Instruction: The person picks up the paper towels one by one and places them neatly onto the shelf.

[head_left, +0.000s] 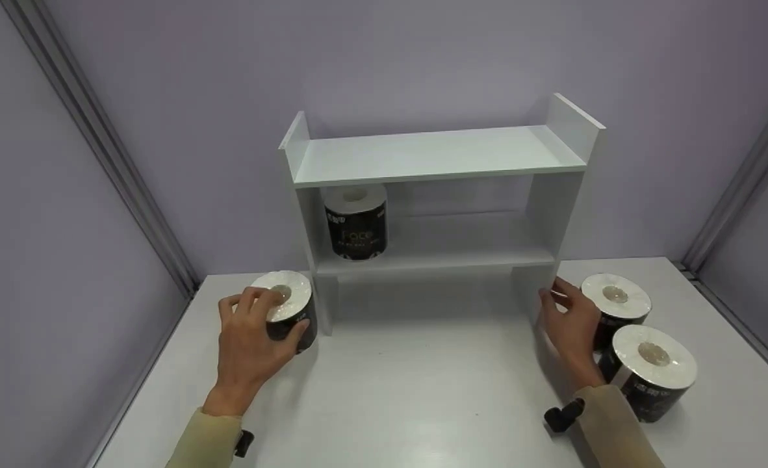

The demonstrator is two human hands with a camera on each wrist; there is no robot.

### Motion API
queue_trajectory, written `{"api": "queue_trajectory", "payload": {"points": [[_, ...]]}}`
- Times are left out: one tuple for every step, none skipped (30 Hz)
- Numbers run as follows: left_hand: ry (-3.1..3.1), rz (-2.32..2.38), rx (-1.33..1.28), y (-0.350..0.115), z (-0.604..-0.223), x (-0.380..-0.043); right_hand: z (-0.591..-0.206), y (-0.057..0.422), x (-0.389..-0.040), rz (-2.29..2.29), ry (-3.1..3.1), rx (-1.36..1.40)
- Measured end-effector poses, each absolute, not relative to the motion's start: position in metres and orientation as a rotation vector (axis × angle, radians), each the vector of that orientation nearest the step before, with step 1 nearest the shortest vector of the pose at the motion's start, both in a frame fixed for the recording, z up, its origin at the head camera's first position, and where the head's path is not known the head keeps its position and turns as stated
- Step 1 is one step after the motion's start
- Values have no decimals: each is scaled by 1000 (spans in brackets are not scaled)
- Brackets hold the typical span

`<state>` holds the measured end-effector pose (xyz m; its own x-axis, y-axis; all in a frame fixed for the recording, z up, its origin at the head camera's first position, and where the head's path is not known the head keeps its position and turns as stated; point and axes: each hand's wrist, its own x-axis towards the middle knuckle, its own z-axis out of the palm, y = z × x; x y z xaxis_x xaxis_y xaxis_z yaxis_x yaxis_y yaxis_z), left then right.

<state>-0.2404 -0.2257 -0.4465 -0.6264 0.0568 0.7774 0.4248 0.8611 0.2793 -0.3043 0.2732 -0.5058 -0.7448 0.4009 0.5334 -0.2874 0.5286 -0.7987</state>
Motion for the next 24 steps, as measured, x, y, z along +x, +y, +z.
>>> {"api": "queue_trajectory", "payload": {"points": [[-2195, -566, -351, -225, -446, -240, -506, 274, -304, 1249, -2064, -95], [-2192, -566, -354, -225, -445, -240, -507, 274, -304, 1249, -2064, -96], [-2189, -568, -356, -225, -445, -240, -507, 274, -304, 1246, -2067, -97], [-2188, -569, -355, -225, -444, -239, -507, 274, -304, 1244, -2069, -97], [-2190, -572, -355, -225, -444, -239, -507, 275, -304, 1245, -2070, -97], [-2192, -575, -353, -224, -443, -238, -507, 275, -304, 1243, -2072, -97], [-2194, -579, -351, -224, -442, -238, -507, 275, -304, 1244, -2072, -94], [-2194, -583, -351, -224, -442, -237, -507, 275, -304, 1247, -2069, -91], [-2197, -584, -349, -224, -441, -237, -508, 275, -304, 1249, -2065, -89], [-2200, -585, -348, -225, -441, -237, -508, 275, -304, 1251, -2061, -85], [-2203, -585, -347, -225, -441, -236, -508, 275, -304, 1254, -2058, -85], [-2204, -586, -346, -225, -440, -236, -509, 275, -304, 1257, -2054, -80], [-2206, -587, -345, -225, -440, -235, -509, 274, -304, 1259, -2048, -75], [-2209, -585, -343, -225, -439, -235, -509, 274, -305, 1258, -2044, -72], [-2213, -582, -339, -225, -439, -234, -509, 274, -305, 1258, -2042, -69], [-2214, -580, -337, -225, -438, -234, -508, 274, -305, 1257, -2042, -67], [-2215, -579, -335, -225, -437, -234, -508, 273, -304, 1256, -2040, -64], [-2215, -579, -334, -224, -436, -234, -508, 273, -304, 1256, -2035, -58], [-2216, -579, -334, -224, -435, -233, -507, 273, -304, 1253, -2033, -56], [-2215, -579, -335, -224, -434, -233, -507, 273, -304, 1251, -2030, -53], [-2214, -579, -335, -223, -433, -233, -507, 273, -304, 1252, -2029, -52], [-2213, -578, -336, -223, -432, -232, -507, 273, -304, 1253, -2026, -48], [-2213, -579, -337, -223, -431, -232, -507, 273, -304, 1250, -2025, -43], [-2212, -580, -336, -222, -430, -232, -507, 273, -304, 1246, -2027, -38]]}}
